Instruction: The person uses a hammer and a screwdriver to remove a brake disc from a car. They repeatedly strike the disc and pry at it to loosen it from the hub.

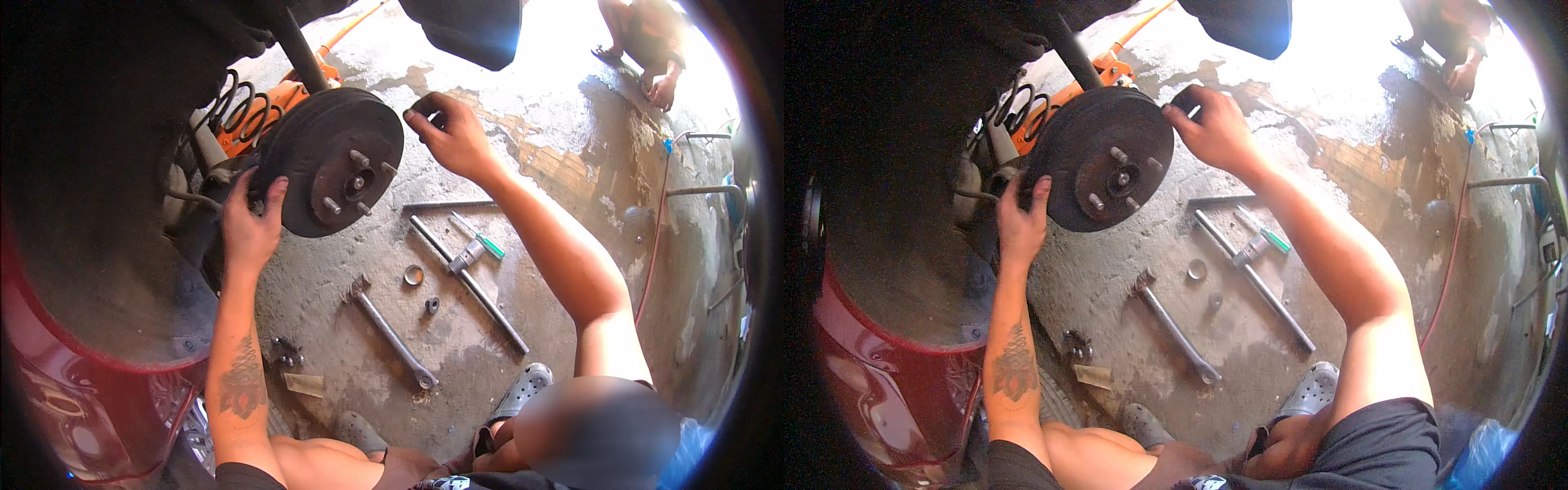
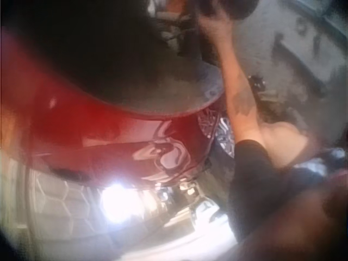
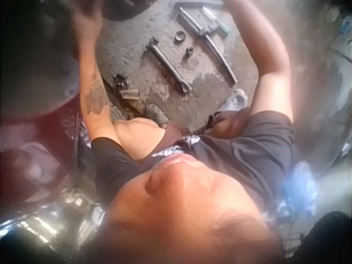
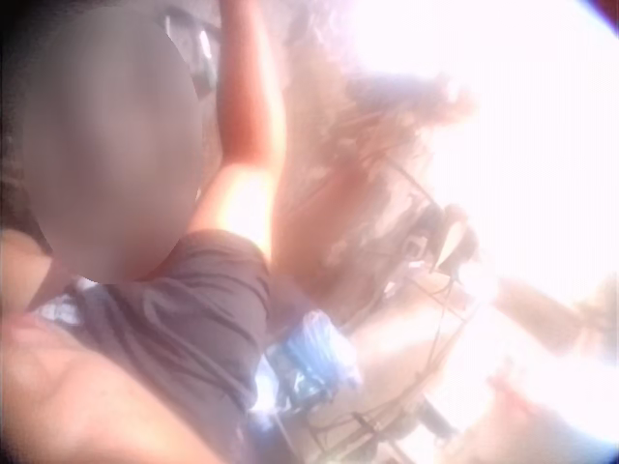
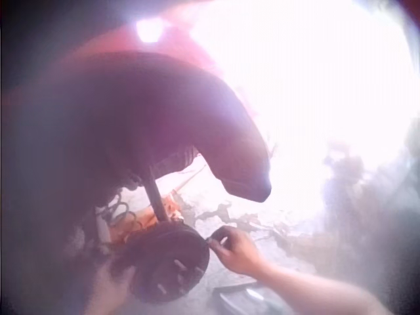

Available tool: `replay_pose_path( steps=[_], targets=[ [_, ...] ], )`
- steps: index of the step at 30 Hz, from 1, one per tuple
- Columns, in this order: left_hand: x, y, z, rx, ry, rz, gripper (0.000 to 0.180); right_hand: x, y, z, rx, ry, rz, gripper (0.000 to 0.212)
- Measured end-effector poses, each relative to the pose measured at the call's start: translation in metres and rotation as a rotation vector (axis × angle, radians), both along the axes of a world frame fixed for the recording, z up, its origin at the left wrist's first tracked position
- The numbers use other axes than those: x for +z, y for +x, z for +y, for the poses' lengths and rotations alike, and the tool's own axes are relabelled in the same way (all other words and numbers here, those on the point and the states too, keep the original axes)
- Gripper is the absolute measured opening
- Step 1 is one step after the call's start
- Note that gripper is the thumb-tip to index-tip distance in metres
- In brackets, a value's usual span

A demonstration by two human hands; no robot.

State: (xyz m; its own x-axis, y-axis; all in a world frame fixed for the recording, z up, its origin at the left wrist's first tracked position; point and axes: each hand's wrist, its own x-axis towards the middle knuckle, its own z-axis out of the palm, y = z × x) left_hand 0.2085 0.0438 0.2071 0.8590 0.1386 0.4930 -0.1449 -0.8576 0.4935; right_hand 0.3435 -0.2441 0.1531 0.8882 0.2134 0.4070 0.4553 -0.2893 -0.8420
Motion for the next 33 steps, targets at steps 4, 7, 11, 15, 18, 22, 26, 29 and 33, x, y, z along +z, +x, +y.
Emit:
replay_pose_path(
  steps=[4, 7, 11, 15, 18, 22, 26, 29, 33],
  targets=[
    [-0.003, -0.002, 0.006, -0.059, 0.025, -0.009, 0.062, -0.042, 0.012, -0.002, -0.043, -0.071, 0.125, 0.039],
    [-0.003, -0.001, 0.009, -0.047, -0.006, 0.026, 0.063, -0.105, 0.019, 0.006, 0.027, -0.321, 0.226, 0.037],
    [0.001, -0.001, 0.008, -0.073, -0.016, 0.035, 0.061, -0.199, -0.001, 0.018, 0.390, -0.872, 0.445, 0.034],
    [0.004, -0.002, 0.005, -0.064, -0.046, 0.056, 0.058, -0.247, -0.046, 0.043, 0.844, -0.991, 0.387, 0.037],
    [0.005, -0.002, 0.004, -0.089, -0.052, 0.048, 0.056, -0.257, -0.091, 0.065, 0.812, -1.031, 0.339, 0.043],
    [0.008, 0.000, 0.002, -0.095, -0.036, 0.059, 0.057, -0.275, -0.156, 0.138, 1.150, -1.272, 0.302, 0.045],
    [0.014, 0.005, 0.004, -0.102, -0.051, 0.072, 0.062, -0.312, -0.213, 0.181, 0.835, -1.319, 0.415, 0.039],
    [0.017, 0.005, 0.009, -0.096, -0.066, 0.119, 0.061, -0.333, -0.240, 0.185, 0.172, -0.881, 0.720, 0.033],
    [0.024, 0.004, 0.013, -0.115, -0.080, 0.216, 0.059, -0.321, -0.255, 0.175, 0.047, -0.765, 0.799, 0.032]
  ],
)
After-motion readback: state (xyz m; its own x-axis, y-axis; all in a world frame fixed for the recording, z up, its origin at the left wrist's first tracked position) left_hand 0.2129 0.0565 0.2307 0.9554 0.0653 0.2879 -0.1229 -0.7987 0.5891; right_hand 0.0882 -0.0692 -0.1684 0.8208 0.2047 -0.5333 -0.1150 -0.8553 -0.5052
